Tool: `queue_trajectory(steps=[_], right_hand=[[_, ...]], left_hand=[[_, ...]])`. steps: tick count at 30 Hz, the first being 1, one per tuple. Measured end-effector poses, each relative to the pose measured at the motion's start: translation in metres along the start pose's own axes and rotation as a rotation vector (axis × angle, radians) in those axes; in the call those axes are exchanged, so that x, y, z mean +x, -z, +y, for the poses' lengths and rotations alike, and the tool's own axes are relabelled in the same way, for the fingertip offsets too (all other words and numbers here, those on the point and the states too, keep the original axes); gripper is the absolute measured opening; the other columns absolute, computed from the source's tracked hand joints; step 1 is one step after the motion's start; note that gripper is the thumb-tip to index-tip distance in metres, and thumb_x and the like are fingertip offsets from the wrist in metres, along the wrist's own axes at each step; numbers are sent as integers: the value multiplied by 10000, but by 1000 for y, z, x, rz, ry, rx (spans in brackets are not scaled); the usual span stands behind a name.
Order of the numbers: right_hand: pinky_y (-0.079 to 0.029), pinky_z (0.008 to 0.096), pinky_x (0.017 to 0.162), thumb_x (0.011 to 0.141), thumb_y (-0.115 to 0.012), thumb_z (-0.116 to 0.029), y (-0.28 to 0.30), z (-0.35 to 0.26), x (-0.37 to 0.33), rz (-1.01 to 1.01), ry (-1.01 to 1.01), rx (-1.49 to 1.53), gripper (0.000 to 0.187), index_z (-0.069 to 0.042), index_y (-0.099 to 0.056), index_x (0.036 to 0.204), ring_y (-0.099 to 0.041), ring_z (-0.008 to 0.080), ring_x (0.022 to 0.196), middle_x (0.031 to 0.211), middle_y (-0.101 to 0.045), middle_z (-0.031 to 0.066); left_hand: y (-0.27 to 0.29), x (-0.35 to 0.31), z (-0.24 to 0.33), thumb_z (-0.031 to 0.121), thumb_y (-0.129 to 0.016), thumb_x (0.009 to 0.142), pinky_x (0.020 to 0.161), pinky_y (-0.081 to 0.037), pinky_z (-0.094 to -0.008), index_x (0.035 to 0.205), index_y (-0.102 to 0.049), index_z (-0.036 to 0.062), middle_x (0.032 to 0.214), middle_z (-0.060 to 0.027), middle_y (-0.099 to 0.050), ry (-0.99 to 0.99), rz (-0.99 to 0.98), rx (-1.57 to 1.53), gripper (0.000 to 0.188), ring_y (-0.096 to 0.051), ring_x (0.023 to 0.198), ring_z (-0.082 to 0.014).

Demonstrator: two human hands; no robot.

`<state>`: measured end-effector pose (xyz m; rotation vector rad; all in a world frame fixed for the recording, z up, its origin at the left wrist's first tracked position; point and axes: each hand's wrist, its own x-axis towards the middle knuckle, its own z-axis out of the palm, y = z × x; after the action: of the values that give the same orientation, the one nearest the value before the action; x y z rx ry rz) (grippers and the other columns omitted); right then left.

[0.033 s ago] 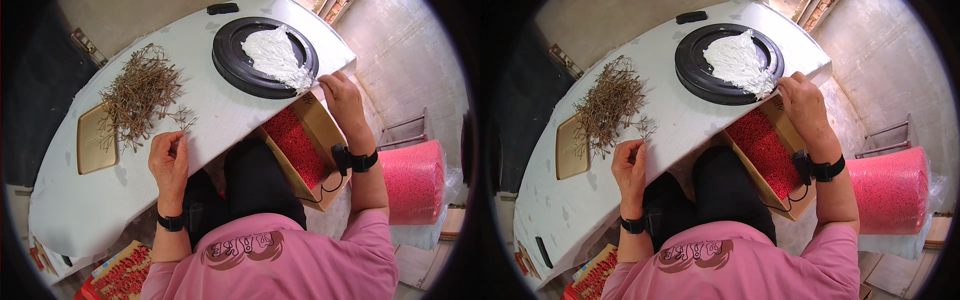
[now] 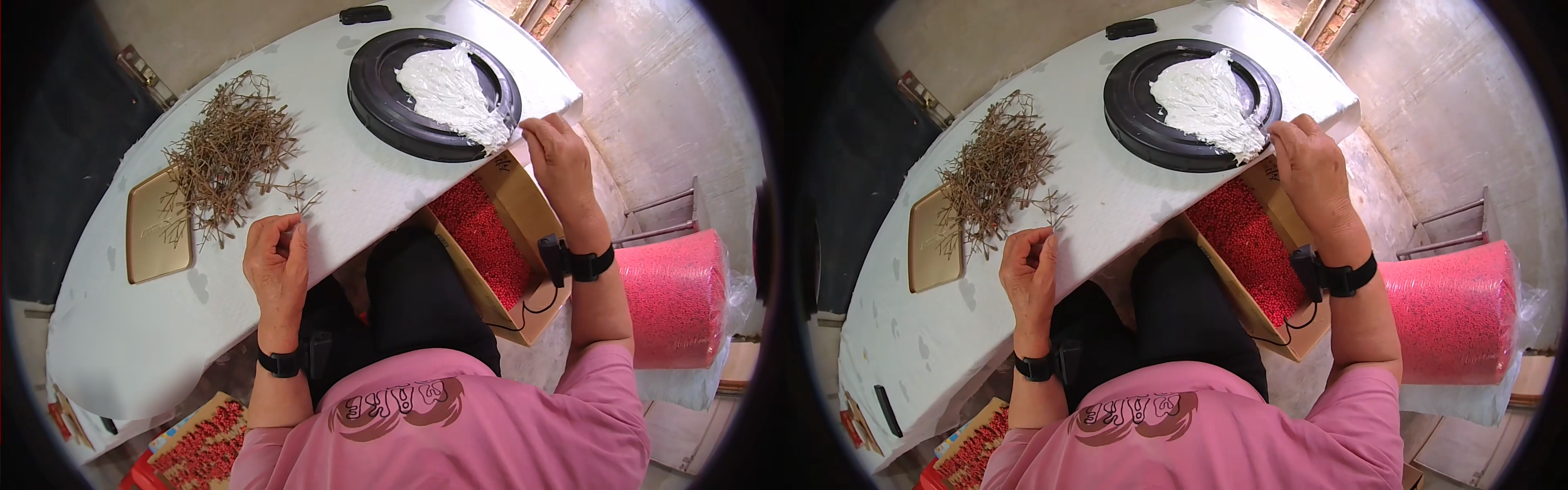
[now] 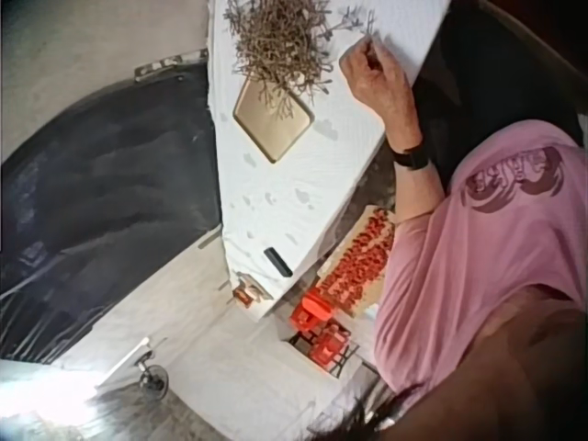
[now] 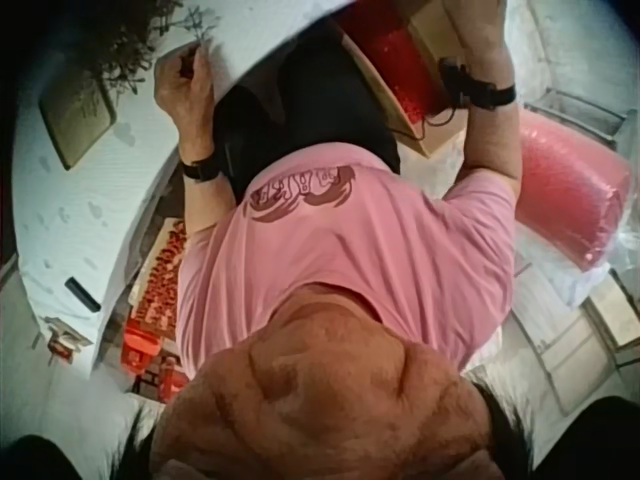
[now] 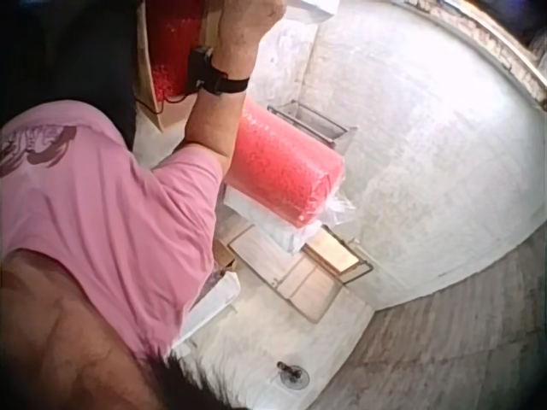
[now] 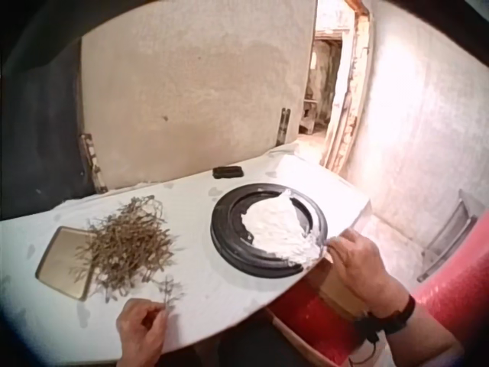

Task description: Assembling decorative floral picks by dipping stems into a white substance and then into red beads.

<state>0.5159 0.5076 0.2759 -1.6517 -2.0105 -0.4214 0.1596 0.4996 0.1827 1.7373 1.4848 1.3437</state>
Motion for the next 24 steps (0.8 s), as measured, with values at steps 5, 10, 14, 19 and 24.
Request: queue_trajectory(steps=[5, 10, 14, 19, 24], right_hand=[[-514, 361, 660, 853, -596, -14, -26, -17, 4, 112, 138, -13, 148, -48, -670, 977, -629, 292, 756, 875, -607, 111], [-513, 366, 658, 843, -598, -14, -30, -16, 2, -12, 137, -106, 131, -44, -664, 953, -630, 290, 767, 864, -593, 109], [-511, 370, 661, 843, -587, -5, -28, -14, 1, -40, 141, -76, 117, -41, -657, 930, -628, 288, 767, 843, -579, 107], [-513, 360, 666, 849, -599, -4, -15, -12, 4, -63, 118, -68, 122, -32, -661, 950, -634, 286, 772, 865, -600, 111], [-513, 332, 665, 864, -611, -5, -16, -14, 9, 73, 46, 61, 126, -26, -668, 975, -648, 277, 766, 884, -631, 118]], left_hand=[[1, 1, 1, 28, -685, 835, 621, -445, -238, 973, -678, 10, 889, -43, -584, 1, -15, 11, 139, -523, 672, -103], [0, 0, -1, 9, -692, 815, 627, -446, -235, 980, -679, 14, 917, -42, -583, 0, -14, -15, 166, -526, 683, -101], [0, -1, -4, 0, -695, 808, 633, -449, -232, 986, -680, 16, 940, -41, -580, 14, -5, -40, 179, -529, 693, -99], [1, -1, -2, -10, -695, 804, 636, -450, -228, 990, -681, 17, 951, -43, -580, 29, -14, -51, 188, -530, 700, -97], [1, -1, -3, -7, -696, 806, 633, -448, -227, 991, -682, 16, 952, -43, -582, 24, -13, -46, 187, -529, 700, -96]])
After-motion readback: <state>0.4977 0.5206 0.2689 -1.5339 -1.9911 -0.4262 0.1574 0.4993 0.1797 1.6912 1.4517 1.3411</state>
